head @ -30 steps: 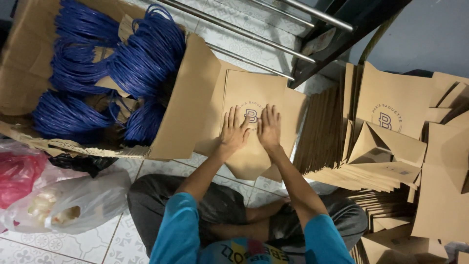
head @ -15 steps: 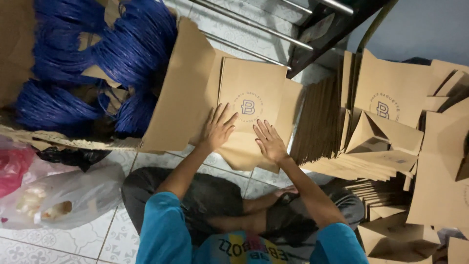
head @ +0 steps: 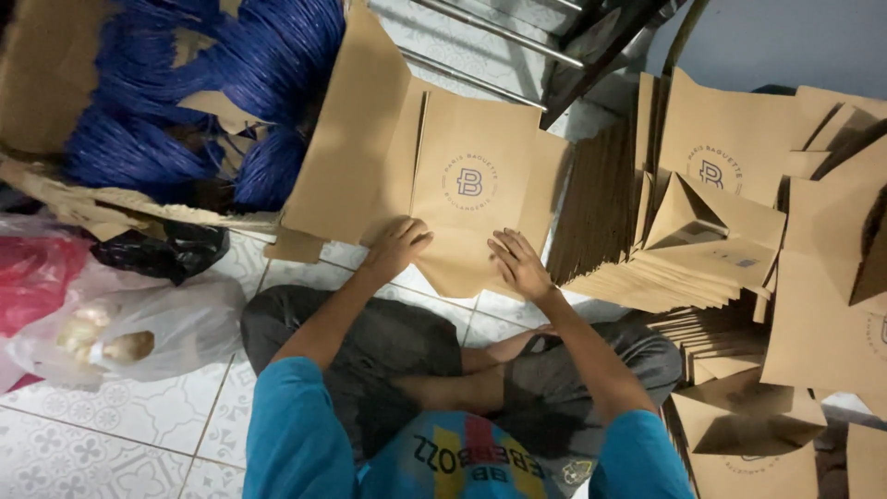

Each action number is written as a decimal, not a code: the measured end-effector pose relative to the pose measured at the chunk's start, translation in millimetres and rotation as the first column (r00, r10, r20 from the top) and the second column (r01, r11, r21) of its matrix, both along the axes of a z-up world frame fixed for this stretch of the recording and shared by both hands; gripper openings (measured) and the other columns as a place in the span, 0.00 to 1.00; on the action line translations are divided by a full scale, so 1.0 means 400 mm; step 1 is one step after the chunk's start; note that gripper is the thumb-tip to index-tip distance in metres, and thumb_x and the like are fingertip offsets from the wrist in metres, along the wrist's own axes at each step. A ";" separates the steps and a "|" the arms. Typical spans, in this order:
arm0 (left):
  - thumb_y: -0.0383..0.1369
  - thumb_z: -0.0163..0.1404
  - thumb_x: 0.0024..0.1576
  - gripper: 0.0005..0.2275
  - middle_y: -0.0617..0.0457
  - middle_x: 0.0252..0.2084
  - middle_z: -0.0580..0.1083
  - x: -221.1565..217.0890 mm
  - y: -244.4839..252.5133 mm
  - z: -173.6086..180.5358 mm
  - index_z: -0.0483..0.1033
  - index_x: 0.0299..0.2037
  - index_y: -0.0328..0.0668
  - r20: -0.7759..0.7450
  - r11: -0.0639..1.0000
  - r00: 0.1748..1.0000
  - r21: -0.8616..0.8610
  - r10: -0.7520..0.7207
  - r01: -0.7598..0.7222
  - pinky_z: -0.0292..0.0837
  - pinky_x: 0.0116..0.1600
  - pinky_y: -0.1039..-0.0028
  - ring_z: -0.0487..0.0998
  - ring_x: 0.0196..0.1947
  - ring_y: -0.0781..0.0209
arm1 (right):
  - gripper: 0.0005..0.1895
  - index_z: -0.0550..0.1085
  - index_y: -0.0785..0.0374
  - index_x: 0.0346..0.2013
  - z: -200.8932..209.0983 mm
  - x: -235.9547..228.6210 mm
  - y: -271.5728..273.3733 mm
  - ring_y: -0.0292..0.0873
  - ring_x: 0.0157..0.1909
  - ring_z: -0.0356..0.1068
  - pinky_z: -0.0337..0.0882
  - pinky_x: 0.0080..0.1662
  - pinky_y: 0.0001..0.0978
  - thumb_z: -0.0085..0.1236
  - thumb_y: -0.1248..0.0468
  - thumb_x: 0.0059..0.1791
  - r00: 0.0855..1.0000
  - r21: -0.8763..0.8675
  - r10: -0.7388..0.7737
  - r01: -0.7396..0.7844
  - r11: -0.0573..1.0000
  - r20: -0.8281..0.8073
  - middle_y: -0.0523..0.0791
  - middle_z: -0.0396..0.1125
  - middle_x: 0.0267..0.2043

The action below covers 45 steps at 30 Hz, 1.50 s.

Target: The person sits on the floor and folds flat cardboard sheets into small boxes by hand. They fold the sides and bottom flaps to form the box shape, then place the finished box onto a stack.

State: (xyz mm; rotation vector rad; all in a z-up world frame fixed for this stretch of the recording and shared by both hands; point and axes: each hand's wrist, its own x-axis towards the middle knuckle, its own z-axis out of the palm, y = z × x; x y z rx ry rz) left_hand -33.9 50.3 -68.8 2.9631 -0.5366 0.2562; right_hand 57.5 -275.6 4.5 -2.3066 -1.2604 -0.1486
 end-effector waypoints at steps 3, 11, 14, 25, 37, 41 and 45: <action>0.44 0.56 0.57 0.19 0.52 0.56 0.70 0.001 0.020 0.122 0.74 0.57 0.51 0.029 0.984 0.992 -0.126 -0.125 0.127 0.60 0.69 0.62 0.68 0.61 0.53 | 0.38 0.70 0.61 0.65 0.090 -0.013 -0.014 0.64 0.69 0.59 0.59 0.68 0.58 0.62 0.41 0.47 0.987 -0.030 0.137 -0.140 0.990 -0.086 0.52 0.65 0.65; 0.65 0.56 0.41 0.42 0.50 0.61 0.70 0.034 0.057 0.230 0.72 0.61 0.45 -0.078 0.961 0.967 -0.156 -0.244 0.230 0.57 0.71 0.57 0.69 0.63 0.50 | 0.32 0.73 0.66 0.60 0.117 0.035 -0.003 0.67 0.65 0.63 0.63 0.65 0.60 0.66 0.56 0.43 0.956 0.018 0.236 -0.236 0.971 -0.176 0.57 0.67 0.61; 0.54 0.59 0.36 0.28 0.64 0.50 0.73 0.061 0.054 0.240 0.77 0.48 0.56 0.012 0.983 0.984 -0.040 -0.178 0.178 0.69 0.60 0.67 0.74 0.48 0.62 | 0.21 0.77 0.67 0.52 0.203 0.046 0.016 0.69 0.60 0.67 0.66 0.63 0.62 0.61 0.66 0.44 0.926 0.024 0.184 -0.187 0.982 -0.328 0.58 0.71 0.53; 0.39 0.51 0.61 0.21 0.38 0.47 0.78 0.121 0.014 -0.031 0.68 0.62 0.40 -0.178 0.696 0.945 -0.642 0.275 -0.323 0.75 0.52 0.56 0.80 0.47 0.40 | 0.16 0.67 0.45 0.60 0.117 0.070 0.069 0.52 0.51 0.75 0.74 0.53 0.49 0.49 0.52 0.57 0.668 -0.043 -0.397 0.480 0.876 -0.629 0.48 0.76 0.43; 0.22 0.49 0.60 0.04 0.32 0.58 0.72 0.116 -0.131 0.191 0.75 0.42 0.29 0.409 0.946 0.860 -0.230 0.305 -0.227 0.69 0.66 0.62 0.70 0.65 0.44 | 0.26 0.64 0.78 0.65 0.010 0.052 0.140 0.69 0.72 0.52 0.58 0.70 0.58 0.49 0.77 0.50 0.963 0.037 -0.259 0.262 0.964 -0.080 0.64 0.52 0.73; 0.24 0.46 0.57 0.12 0.31 0.57 0.73 0.113 -0.124 0.192 0.72 0.49 0.27 0.186 0.935 0.944 -0.284 0.271 -0.213 0.66 0.70 0.63 0.65 0.70 0.45 | 0.29 0.65 0.75 0.66 -0.040 0.063 0.133 0.66 0.73 0.53 0.56 0.72 0.52 0.44 0.74 0.48 0.975 0.044 -0.222 0.222 0.974 -0.010 0.62 0.56 0.71; 0.26 0.45 0.56 0.13 0.30 0.62 0.69 0.120 -0.146 0.177 0.71 0.49 0.27 0.174 0.925 0.931 -0.268 0.320 -0.267 0.61 0.72 0.62 0.63 0.71 0.44 | 0.29 0.67 0.77 0.63 -0.032 0.046 0.175 0.64 0.74 0.54 0.48 0.76 0.54 0.46 0.71 0.46 0.960 -0.050 -0.263 0.268 0.962 0.092 0.63 0.61 0.68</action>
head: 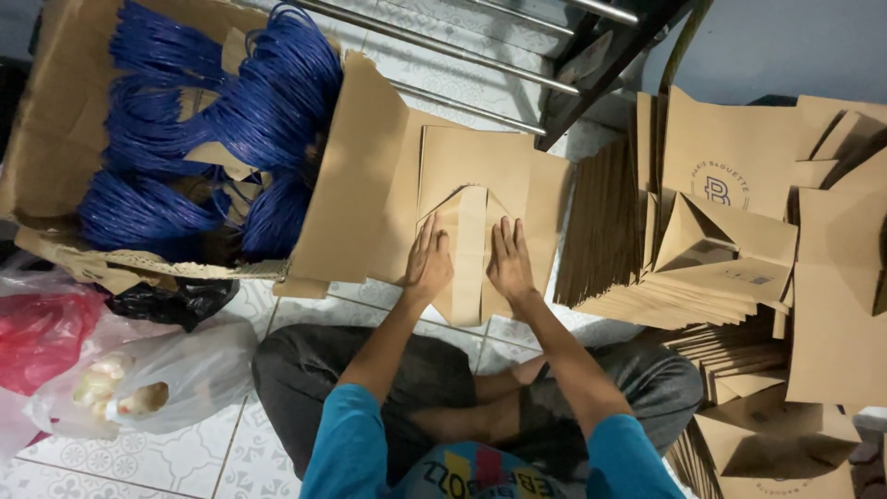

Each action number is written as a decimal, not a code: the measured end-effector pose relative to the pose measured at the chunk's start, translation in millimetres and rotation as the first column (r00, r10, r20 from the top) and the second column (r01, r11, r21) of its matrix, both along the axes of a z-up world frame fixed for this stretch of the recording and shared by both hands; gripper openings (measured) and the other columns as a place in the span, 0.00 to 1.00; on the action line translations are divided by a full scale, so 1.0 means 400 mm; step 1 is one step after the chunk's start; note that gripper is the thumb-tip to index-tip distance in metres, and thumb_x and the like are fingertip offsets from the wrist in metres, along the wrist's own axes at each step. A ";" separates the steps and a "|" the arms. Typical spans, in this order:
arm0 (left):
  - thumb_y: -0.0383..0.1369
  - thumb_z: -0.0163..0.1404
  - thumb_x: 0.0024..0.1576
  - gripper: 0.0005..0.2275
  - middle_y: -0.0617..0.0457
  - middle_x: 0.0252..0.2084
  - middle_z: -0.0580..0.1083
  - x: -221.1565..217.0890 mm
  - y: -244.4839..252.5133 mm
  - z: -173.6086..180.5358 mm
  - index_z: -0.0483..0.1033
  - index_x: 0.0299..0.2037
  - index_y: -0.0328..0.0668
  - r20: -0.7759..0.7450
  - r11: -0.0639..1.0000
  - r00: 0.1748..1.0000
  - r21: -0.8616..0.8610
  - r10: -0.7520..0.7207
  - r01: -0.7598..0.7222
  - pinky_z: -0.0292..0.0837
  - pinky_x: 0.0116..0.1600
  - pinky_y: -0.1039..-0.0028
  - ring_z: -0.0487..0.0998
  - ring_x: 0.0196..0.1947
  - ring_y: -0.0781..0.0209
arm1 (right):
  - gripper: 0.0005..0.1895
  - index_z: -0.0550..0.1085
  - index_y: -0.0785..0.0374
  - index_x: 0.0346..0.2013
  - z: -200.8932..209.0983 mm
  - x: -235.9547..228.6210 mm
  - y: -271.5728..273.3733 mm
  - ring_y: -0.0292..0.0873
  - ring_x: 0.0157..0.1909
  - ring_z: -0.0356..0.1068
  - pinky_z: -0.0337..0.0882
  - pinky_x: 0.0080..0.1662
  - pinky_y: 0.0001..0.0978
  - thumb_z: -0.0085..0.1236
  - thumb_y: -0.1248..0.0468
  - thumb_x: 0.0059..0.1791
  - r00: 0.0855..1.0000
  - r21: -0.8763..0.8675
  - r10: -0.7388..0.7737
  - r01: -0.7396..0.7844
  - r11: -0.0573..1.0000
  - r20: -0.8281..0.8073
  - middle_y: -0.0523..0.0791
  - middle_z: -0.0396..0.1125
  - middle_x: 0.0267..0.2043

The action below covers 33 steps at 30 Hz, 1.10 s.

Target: The person sits on the floor and folds flat cardboard sheets into small boxes by hand. They fold the sides and bottom flaps to form the box shape, then place the finished box onto a stack.

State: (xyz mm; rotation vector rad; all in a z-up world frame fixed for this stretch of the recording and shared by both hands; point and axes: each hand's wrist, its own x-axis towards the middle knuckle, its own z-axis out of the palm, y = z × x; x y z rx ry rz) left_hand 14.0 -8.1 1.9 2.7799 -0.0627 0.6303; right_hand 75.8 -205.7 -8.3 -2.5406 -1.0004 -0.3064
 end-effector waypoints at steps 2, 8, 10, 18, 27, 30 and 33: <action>0.29 0.45 0.56 0.15 0.29 0.68 0.64 0.002 -0.012 -0.004 0.70 0.50 0.26 -0.032 0.999 0.999 -0.009 0.035 -0.035 0.53 0.75 0.59 0.59 0.73 0.41 | 0.35 0.63 0.72 0.68 -0.057 -0.013 0.027 0.71 0.77 0.40 0.46 0.72 0.62 0.47 0.62 0.47 0.989 -0.077 -0.143 0.141 0.987 -0.027 0.62 0.51 0.75; 0.35 0.47 0.56 0.18 0.32 0.73 0.58 0.001 -0.015 0.013 0.70 0.51 0.28 -0.173 1.000 0.985 0.010 0.020 -0.018 0.51 0.73 0.56 0.53 0.75 0.40 | 0.60 0.50 0.73 0.74 0.030 -0.034 0.105 0.76 0.77 0.30 0.42 0.71 0.72 0.46 0.27 0.45 0.908 -0.234 -0.347 0.294 0.927 -0.237 0.62 0.35 0.79; 0.36 0.45 0.58 0.18 0.34 0.74 0.55 0.005 -0.001 0.043 0.70 0.52 0.29 -0.241 1.000 0.971 0.030 -0.001 0.009 0.51 0.72 0.56 0.51 0.76 0.41 | 0.61 0.51 0.73 0.73 0.020 -0.028 0.102 0.74 0.78 0.31 0.41 0.71 0.71 0.47 0.27 0.45 0.913 -0.205 -0.332 0.287 0.936 -0.236 0.62 0.36 0.79; 0.46 0.38 0.62 0.20 0.37 0.76 0.54 0.033 0.051 0.034 0.71 0.50 0.36 -0.344 0.968 0.933 0.180 -0.106 0.176 0.44 0.73 0.57 0.47 0.77 0.44 | 0.28 0.64 0.72 0.68 0.017 0.010 0.027 0.59 0.74 0.54 0.50 0.73 0.48 0.40 0.57 0.58 0.970 0.100 -0.145 0.167 0.981 -0.197 0.58 0.56 0.73; 0.53 0.40 0.58 0.24 0.38 0.60 0.69 0.085 0.069 0.092 0.71 0.49 0.40 -0.439 0.953 0.890 0.198 -0.124 0.231 0.49 0.67 0.57 0.57 0.69 0.47 | 0.35 0.57 0.49 0.75 0.013 0.104 0.022 0.51 0.69 0.53 0.58 0.63 0.47 0.35 0.52 0.50 0.950 -0.231 -0.219 0.167 0.958 -0.220 0.38 0.50 0.78; 0.58 0.39 0.54 0.26 0.42 0.69 0.62 0.139 0.063 0.038 0.71 0.48 0.46 -0.377 0.942 0.920 0.261 -0.102 0.212 0.56 0.59 0.57 0.60 0.62 0.44 | 0.37 0.58 0.51 0.75 0.055 0.147 0.039 0.54 0.66 0.56 0.64 0.59 0.46 0.36 0.50 0.49 0.949 -0.312 -0.189 0.105 0.944 -0.253 0.40 0.52 0.78; 0.58 0.39 0.54 0.26 0.49 0.74 0.57 0.178 0.061 0.006 0.72 0.49 0.47 -0.371 0.941 0.922 0.261 -0.110 0.218 0.60 0.54 0.60 0.62 0.57 0.44 | 0.40 0.47 0.43 0.78 0.058 0.182 0.056 0.53 0.71 0.52 0.66 0.62 0.50 0.32 0.48 0.49 0.913 -0.484 -0.209 0.016 0.875 -0.349 0.34 0.44 0.81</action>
